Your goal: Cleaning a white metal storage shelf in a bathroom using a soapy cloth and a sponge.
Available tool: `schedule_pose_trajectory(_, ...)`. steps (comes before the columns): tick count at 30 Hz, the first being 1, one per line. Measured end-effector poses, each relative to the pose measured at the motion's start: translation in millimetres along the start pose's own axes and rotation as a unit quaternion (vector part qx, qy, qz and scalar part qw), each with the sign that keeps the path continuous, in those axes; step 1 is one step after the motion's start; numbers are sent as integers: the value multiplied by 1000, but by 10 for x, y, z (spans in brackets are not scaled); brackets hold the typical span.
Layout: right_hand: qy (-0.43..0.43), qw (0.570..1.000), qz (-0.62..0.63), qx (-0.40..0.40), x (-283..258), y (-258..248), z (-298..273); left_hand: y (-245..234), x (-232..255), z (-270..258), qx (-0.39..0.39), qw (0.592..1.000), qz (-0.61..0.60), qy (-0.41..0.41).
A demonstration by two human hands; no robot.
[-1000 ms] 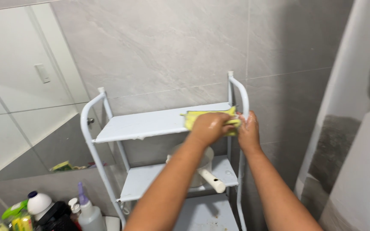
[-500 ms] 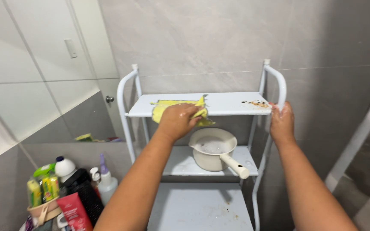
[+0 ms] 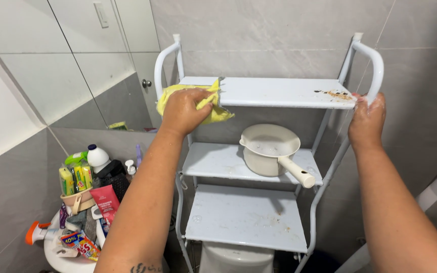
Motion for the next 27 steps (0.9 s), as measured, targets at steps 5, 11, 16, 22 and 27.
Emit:
schedule_pose_trajectory(5,-17,1000,0,-2,95,-59,-4,14,-11,-484,117,992,-28,40)
schedule_pose_trajectory(11,-27,1000,-3,-5,134,-91,-9,534,18,-1442,156,988,-2,7)
schedule_pose_trajectory(16,-33,997,67,-20,202,-84,8,1430,-471,-2001,-50,977,100,-181)
schedule_pose_trajectory(22,8,998,57,-10,169,-76,1,1700,-162,-1980,-142,961,138,-193)
schedule_pose_trajectory(27,-33,999,25,-17,201,-106,9,2030,412,-2029,-104,982,58,-144)
Point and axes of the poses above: each hand's wrist, its own z-axis towards the middle knuckle, its own y-axis out of the palm, x = y × z, the point moved 2 cm from there along z, towards the middle knuckle, and after that the axes turned 4 degrees about x, right-handed, at the moved point
